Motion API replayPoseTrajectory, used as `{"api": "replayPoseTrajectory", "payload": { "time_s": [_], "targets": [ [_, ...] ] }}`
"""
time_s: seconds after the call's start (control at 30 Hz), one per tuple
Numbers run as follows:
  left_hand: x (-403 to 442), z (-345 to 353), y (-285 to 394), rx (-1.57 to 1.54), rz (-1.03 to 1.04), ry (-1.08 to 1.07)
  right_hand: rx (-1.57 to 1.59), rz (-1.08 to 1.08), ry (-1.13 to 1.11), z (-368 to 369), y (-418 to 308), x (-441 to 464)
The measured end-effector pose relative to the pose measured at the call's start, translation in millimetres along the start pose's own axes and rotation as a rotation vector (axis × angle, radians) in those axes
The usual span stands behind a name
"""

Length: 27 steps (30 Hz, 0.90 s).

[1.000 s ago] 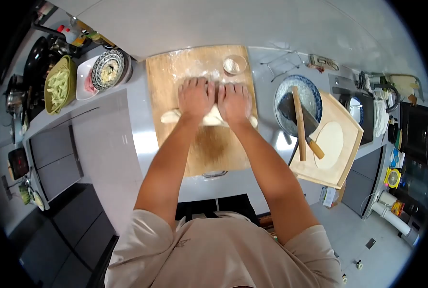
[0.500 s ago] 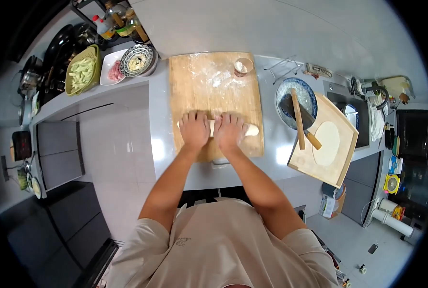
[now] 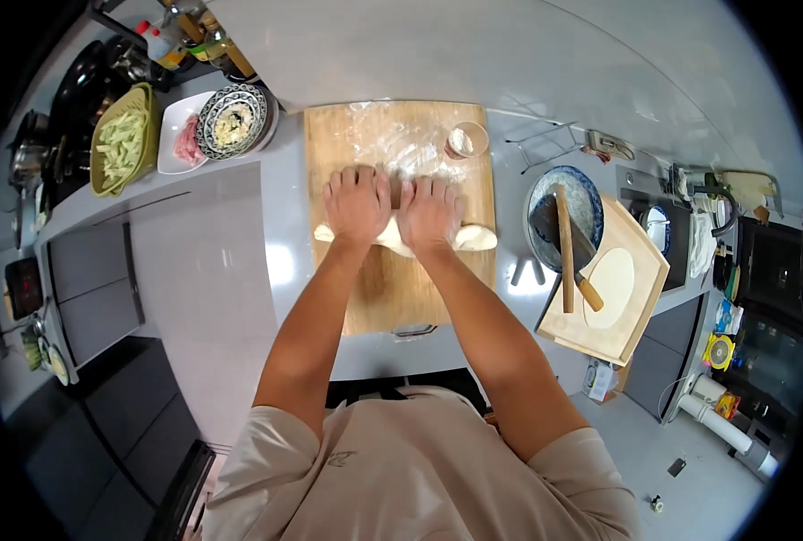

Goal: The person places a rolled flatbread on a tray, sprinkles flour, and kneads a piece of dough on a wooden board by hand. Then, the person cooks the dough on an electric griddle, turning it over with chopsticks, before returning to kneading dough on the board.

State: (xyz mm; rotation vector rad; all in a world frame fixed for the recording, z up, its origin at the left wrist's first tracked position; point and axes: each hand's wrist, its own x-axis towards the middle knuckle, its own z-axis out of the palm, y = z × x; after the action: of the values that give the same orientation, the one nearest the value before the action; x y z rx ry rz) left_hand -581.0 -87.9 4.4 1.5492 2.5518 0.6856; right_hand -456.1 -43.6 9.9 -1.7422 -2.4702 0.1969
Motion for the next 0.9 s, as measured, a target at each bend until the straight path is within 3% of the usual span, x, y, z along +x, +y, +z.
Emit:
{"api": "replayPoseTrajectory", "payload": {
  "time_s": [0.2, 0.33, 0.43, 0.5, 0.7, 0.73, 0.9],
  "targets": [
    [45, 24, -4, 0.038, 0.049, 0.026, 0.104, -0.061, 0.036, 20, 0, 49],
    [20, 22, -1, -0.011, 0.122, -0.036, 0.116, -0.143, 0.059, 13, 10, 27],
    [-4, -19, 26, -0.089, -0.208, -0.584, 0.167, -0.072, -0.235, -3, 23, -14],
    [-38, -25, 51, -0.1, -0.18, -0.492, 0.317, 0.032, -0.576, -42, 36, -37],
    [-123, -14, 59, -0.104, 0.07, 0.011, -0.008, -0.153, 0.05, -24, 100, -101],
    [-126, -11, 56, -0.043, 0.087, -0.021, 0.019, -0.2, 0.15, -17, 99, -106],
    [-91, 12, 50, 0.067, 0.148, 0.092, -0.027, -0.099, 0.141, -2, 85, -69]
  ]
}}
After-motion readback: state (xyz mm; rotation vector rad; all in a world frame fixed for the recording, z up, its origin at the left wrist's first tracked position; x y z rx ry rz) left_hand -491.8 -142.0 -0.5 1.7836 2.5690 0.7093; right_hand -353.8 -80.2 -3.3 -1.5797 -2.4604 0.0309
